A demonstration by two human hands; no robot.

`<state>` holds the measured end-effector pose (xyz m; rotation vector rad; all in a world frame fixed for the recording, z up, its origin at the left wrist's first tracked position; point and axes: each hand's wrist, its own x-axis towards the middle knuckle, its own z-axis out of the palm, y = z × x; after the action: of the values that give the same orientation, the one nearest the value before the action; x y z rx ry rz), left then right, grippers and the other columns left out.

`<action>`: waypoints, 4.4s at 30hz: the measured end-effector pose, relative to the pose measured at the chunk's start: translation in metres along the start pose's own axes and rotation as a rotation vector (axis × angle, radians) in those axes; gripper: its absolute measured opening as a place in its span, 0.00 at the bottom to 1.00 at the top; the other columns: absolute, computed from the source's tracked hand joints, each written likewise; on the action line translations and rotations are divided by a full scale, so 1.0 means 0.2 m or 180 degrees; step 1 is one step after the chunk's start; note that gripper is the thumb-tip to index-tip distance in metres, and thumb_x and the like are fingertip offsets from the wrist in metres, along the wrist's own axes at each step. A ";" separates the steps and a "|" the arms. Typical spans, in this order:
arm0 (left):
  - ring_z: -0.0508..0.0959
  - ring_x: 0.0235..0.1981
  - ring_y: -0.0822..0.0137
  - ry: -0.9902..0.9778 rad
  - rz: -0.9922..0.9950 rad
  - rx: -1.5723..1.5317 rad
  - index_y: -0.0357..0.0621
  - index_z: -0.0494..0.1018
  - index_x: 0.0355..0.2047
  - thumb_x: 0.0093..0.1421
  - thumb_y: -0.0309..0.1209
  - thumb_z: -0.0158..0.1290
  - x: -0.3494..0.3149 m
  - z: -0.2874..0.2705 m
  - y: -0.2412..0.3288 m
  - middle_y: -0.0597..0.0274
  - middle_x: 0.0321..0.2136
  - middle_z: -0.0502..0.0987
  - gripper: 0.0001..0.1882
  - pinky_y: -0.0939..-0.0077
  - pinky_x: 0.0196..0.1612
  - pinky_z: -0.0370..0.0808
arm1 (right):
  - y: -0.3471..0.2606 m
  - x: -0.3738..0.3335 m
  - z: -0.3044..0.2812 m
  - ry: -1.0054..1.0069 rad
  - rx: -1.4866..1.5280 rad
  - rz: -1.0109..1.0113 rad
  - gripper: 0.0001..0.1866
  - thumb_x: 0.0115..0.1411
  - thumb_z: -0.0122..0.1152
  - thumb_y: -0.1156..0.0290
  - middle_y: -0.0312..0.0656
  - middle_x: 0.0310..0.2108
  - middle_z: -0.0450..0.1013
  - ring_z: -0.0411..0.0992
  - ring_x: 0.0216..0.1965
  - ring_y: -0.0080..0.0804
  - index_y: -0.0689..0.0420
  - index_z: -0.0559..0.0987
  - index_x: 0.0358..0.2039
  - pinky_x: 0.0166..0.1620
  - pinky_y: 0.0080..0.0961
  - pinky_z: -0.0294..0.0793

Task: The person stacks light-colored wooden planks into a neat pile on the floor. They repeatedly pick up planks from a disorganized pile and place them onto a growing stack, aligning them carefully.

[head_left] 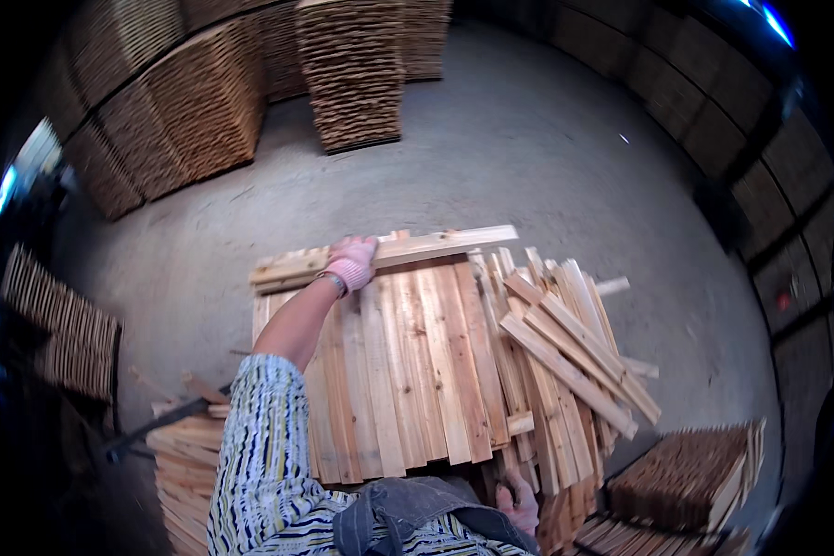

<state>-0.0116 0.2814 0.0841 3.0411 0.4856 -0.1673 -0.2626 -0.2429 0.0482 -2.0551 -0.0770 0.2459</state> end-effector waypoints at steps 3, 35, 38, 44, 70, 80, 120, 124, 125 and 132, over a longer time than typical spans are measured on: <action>0.74 0.55 0.53 0.0175 -0.0318 0.0106 0.54 0.69 0.56 0.56 0.38 0.60 0.10 0.00 -0.07 0.54 0.50 0.75 0.26 0.54 0.57 0.69 | 0.34 0.04 -0.09 -0.0090 0.0932 0.0858 0.32 0.64 0.63 0.69 0.49 0.54 0.72 0.75 0.47 0.37 0.62 0.64 0.67 0.53 0.32 0.75; 0.63 0.61 0.38 0.0636 0.1967 -0.0453 0.35 0.63 0.59 0.52 0.40 0.59 -0.82 0.23 0.81 0.36 0.58 0.64 0.37 0.41 0.68 0.55 | -0.01 1.58 -0.91 -0.0078 -0.3334 -0.0487 0.40 0.52 0.68 0.54 0.54 0.56 0.70 0.70 0.57 0.52 0.54 0.67 0.64 0.59 0.41 0.71; 0.65 0.59 0.39 0.0797 0.1934 -0.0568 0.37 0.66 0.56 0.54 0.40 0.55 -0.84 0.31 0.74 0.42 0.56 0.67 0.31 0.41 0.68 0.56 | 0.11 1.85 -0.87 -0.1341 -0.2512 0.0396 0.49 0.44 0.73 0.49 0.54 0.55 0.74 0.72 0.57 0.50 0.53 0.66 0.66 0.58 0.41 0.72; 0.63 0.62 0.41 0.0819 0.1862 -0.0473 0.39 0.66 0.55 0.54 0.37 0.56 -0.84 0.35 0.76 0.44 0.58 0.67 0.29 0.42 0.69 0.54 | 0.02 1.77 -0.86 -0.1147 -0.3077 0.0173 0.42 0.46 0.72 0.47 0.53 0.49 0.78 0.77 0.51 0.48 0.54 0.73 0.60 0.52 0.41 0.76; 0.78 0.45 0.66 -0.0744 0.1078 -0.5452 0.36 0.69 0.55 0.57 0.32 0.64 -1.38 -0.82 1.22 0.57 0.44 0.77 0.28 0.71 0.51 0.76 | -0.98 0.43 -0.10 -0.1072 0.1346 -0.1022 0.32 0.55 0.75 0.66 0.42 0.48 0.76 0.75 0.50 0.29 0.58 0.70 0.57 0.53 0.28 0.76; 0.70 0.62 0.54 -0.0695 0.1122 -0.5050 0.35 0.57 0.67 0.60 0.46 0.63 -1.46 -0.51 0.60 0.45 0.57 0.72 0.43 0.63 0.69 0.60 | -0.70 0.30 0.03 -0.0692 0.3619 -0.0526 0.16 0.59 0.68 0.66 0.40 0.39 0.76 0.76 0.43 0.35 0.55 0.76 0.46 0.53 0.37 0.77; 0.78 0.46 0.64 -0.0027 -0.2262 -0.4190 0.35 0.56 0.65 0.64 0.29 0.58 -2.06 0.45 -0.37 0.50 0.51 0.75 0.33 0.71 0.50 0.78 | -0.28 -0.13 0.93 -0.0962 0.3940 0.3450 0.10 0.68 0.57 0.69 0.42 0.48 0.73 0.72 0.49 0.38 0.56 0.74 0.48 0.57 0.38 0.71; 0.78 0.46 0.64 0.0069 -0.2236 -0.4175 0.35 0.56 0.66 0.63 0.30 0.59 -2.08 0.51 -0.40 0.49 0.51 0.75 0.35 0.71 0.50 0.78 | -0.15 -0.21 0.86 -0.1150 0.3914 0.3366 0.21 0.67 0.57 0.73 0.38 0.52 0.70 0.71 0.52 0.36 0.49 0.68 0.60 0.58 0.43 0.67; 0.79 0.45 0.64 0.0109 -0.2230 -0.4144 0.36 0.56 0.66 0.63 0.30 0.59 -2.08 0.53 -0.42 0.49 0.51 0.75 0.35 0.71 0.49 0.78 | -0.19 -0.23 0.82 -0.0940 0.3877 0.3318 0.22 0.67 0.56 0.73 0.37 0.53 0.70 0.71 0.53 0.36 0.49 0.66 0.61 0.58 0.43 0.66; 0.79 0.44 0.63 -0.0118 -0.2347 -0.4079 0.36 0.56 0.66 0.63 0.31 0.59 -2.06 0.44 -0.38 0.49 0.51 0.76 0.35 0.70 0.48 0.78 | -0.28 -0.09 0.84 -0.0960 0.3976 0.3359 0.15 0.65 0.62 0.73 0.42 0.52 0.72 0.71 0.53 0.35 0.57 0.74 0.51 0.64 0.37 0.66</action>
<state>-0.4327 0.2208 0.0410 1.5366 1.1182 0.0596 -0.3128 -0.0744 0.0233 -0.6372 0.7974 0.9563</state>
